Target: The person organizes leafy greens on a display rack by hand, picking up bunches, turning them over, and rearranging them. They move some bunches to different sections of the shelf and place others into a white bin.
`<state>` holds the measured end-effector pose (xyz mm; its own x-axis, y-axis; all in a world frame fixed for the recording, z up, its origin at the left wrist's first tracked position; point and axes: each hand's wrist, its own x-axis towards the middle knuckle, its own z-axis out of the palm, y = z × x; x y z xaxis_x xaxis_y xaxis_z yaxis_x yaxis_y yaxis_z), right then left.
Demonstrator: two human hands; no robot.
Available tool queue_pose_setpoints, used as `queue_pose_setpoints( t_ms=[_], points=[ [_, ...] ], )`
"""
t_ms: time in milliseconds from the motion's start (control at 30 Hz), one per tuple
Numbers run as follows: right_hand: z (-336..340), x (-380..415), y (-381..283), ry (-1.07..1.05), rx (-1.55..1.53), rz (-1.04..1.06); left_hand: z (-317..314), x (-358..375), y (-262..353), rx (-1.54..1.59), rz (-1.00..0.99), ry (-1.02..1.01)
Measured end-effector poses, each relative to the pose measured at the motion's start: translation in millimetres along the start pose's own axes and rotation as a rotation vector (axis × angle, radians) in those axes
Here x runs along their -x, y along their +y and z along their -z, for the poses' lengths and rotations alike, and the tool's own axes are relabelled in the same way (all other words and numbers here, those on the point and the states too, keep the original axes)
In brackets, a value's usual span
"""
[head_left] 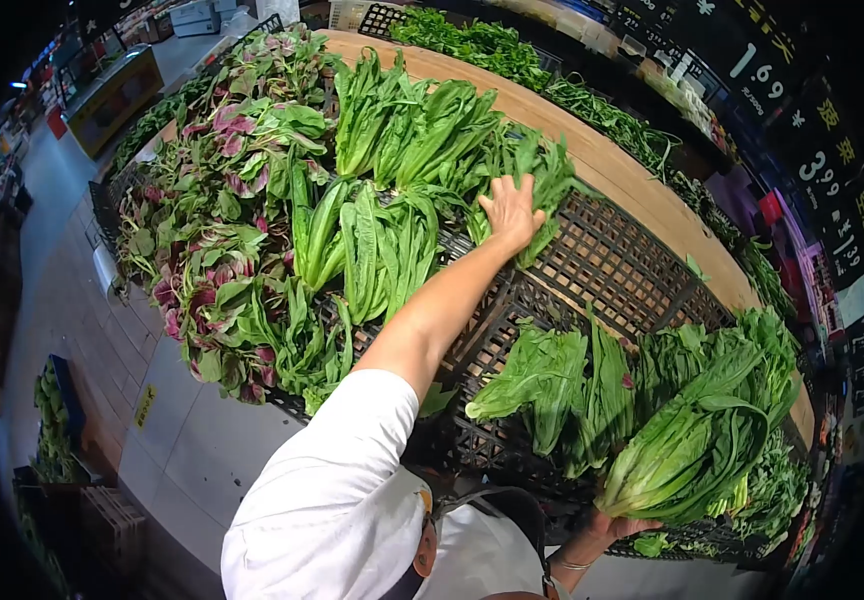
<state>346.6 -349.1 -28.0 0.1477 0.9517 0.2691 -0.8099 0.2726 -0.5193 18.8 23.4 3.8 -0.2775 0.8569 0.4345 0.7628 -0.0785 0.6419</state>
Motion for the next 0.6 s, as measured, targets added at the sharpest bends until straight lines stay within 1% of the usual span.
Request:
queue_pose_setpoints(
  t_ms=[67,100,200,233,267,300,333,367,400,433,467,500,533,567,600],
  points=[
    [-1.7,5.8,-2.0,0.017,-0.001,0.05,-3.2,2.0,-7.2,0.083,-0.03,0.124],
    [-0.9,9.2,-3.5,0.029,-0.016,0.069,2.8,1.3,-7.0,0.147,-0.047,0.141],
    [-5.5,19.4,-9.7,0.099,0.006,0.109,27.2,-1.8,10.2,0.258,-0.139,0.168],
    [-8.9,24.0,-13.2,0.138,0.033,0.112,46.1,2.1,24.9,0.367,-0.116,0.101],
    [-11.6,25.0,-15.0,0.148,0.032,0.114,61.1,4.2,34.3,0.443,-0.162,0.085],
    [-19.3,27.3,-16.2,0.114,0.022,0.114,71.7,6.0,40.8,0.491,-0.247,0.13],
    [-27.7,28.7,-16.0,0.065,0.008,0.108,86.4,9.5,46.7,0.537,-0.309,0.109],
    [-36.3,30.4,-15.1,0.008,-0.001,0.102,94.3,13.6,52.9,0.528,-0.477,0.322],
    [-43.6,31.3,-13.1,-0.054,-0.013,0.097,131.5,29.6,62.0,0.677,-0.33,0.103],
    [-49.3,32.6,-10.7,-0.11,-0.013,0.09,146.6,39.2,63.3,0.786,-0.322,0.057],
    [-54.0,32.7,-8.4,-0.162,-0.013,0.083,166.8,51.9,65.2,0.742,-0.289,0.052],
    [-56.8,31.3,-4.9,-0.209,-0.011,0.075,182.6,65.4,61.1,0.772,-0.283,0.041],
    [-57.6,28.9,-4.2,-0.24,-0.016,0.06,201.7,82.5,57.4,0.665,-0.214,0.022],
    [-59.1,27.5,-1.3,-0.259,-0.014,0.04,214.7,104.8,54.8,0.863,-0.101,-0.017],
    [-56.6,24.7,-2.3,-0.258,-0.07,0.011,231.5,119.8,44.4,0.882,-0.136,-0.197]
  ],
)
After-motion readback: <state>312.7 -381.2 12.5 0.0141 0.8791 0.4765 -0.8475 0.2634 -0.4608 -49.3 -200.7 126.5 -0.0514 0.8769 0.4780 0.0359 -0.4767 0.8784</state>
